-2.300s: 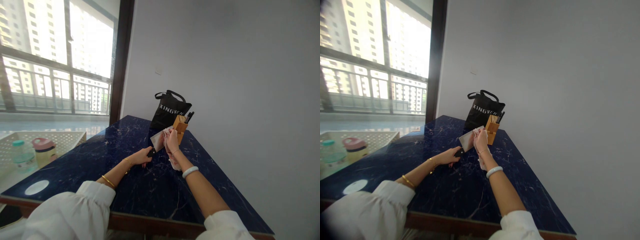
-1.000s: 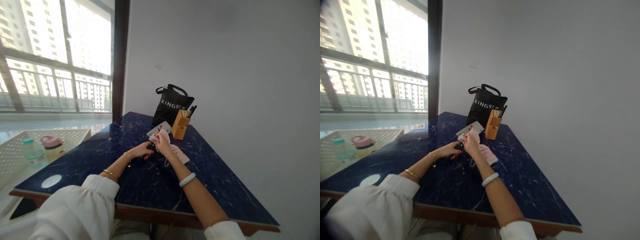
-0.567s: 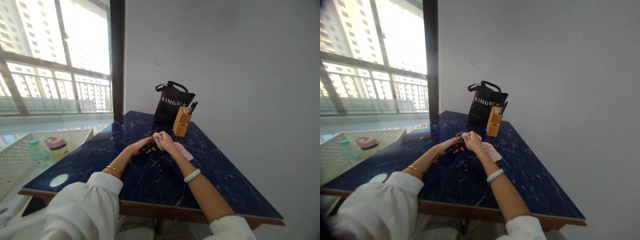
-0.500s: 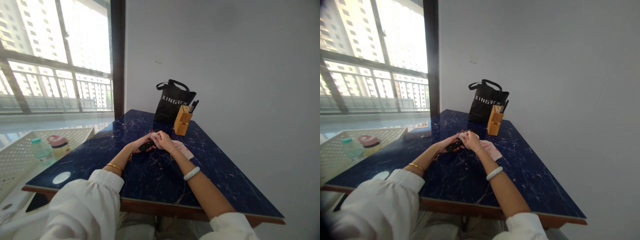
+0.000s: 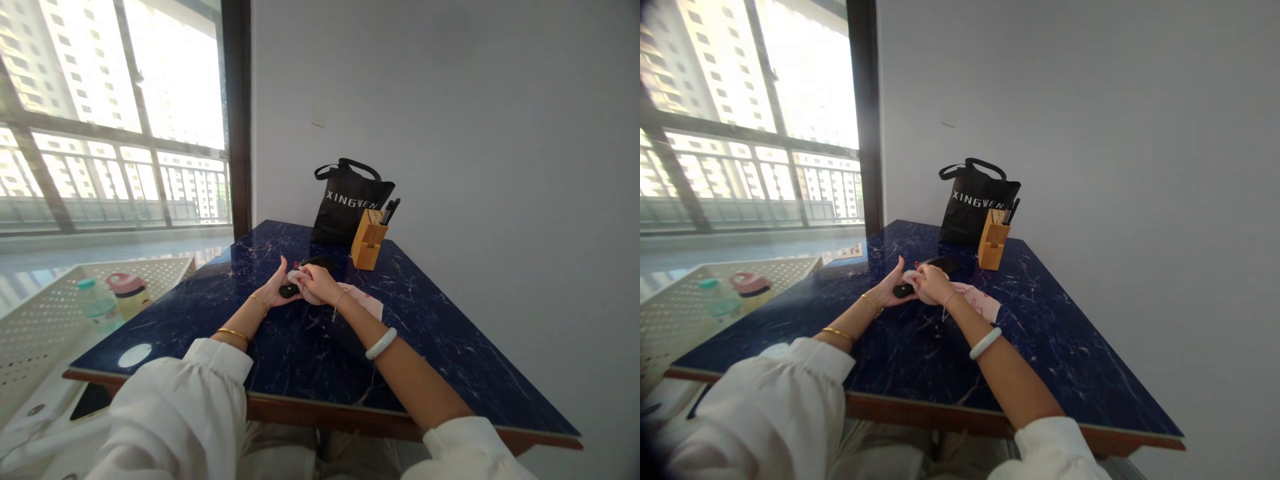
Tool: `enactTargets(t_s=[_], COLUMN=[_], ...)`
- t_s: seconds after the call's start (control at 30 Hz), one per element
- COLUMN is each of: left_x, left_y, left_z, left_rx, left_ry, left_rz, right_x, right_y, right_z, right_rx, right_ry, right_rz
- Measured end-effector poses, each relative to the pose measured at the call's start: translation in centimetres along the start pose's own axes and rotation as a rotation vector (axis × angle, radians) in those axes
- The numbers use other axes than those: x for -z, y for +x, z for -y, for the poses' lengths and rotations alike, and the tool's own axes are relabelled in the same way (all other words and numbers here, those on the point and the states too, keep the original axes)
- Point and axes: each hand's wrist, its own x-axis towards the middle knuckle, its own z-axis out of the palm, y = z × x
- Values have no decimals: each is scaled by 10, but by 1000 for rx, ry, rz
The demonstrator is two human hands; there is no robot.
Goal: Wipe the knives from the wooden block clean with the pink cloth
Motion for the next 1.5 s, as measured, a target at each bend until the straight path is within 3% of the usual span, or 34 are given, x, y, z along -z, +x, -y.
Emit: enactTargets(t_s=[0.1,0.27,0.5,0.67,0.83,1.03,1.2,1.37,1.5], left_x=[2,7,7,10,4,-1,-3,-6,-5], left_y=[0,-1,1,3,4,9,13,11,9], left_z=[-1,-3,-2,-2,2,8,15,25,26], left_rx=[-16,-34,-67,-48,-38,9,-69,-148,-206], left_ry=[-81,-112,-135,-118,-98,-17,255,437,532], left_rz=[-36,-73,-101,-101,-60,84,30,80,59], right_x=[-3,-8,-10,-12,-7,-4,0,4,10], right_y=[0,-8,-4,-10,-3,10,14,8,3], right_z=[8,26,26,34,10,-33,-56,-65,-55], right_rx=[-29,73,-7,58,-75,-214,-270,-284,-189], right_ry=[3,32,33,39,24,-107,-148,-143,-97], right_rz=[-11,8,-19,-25,-26,-49,-67,-80,-94])
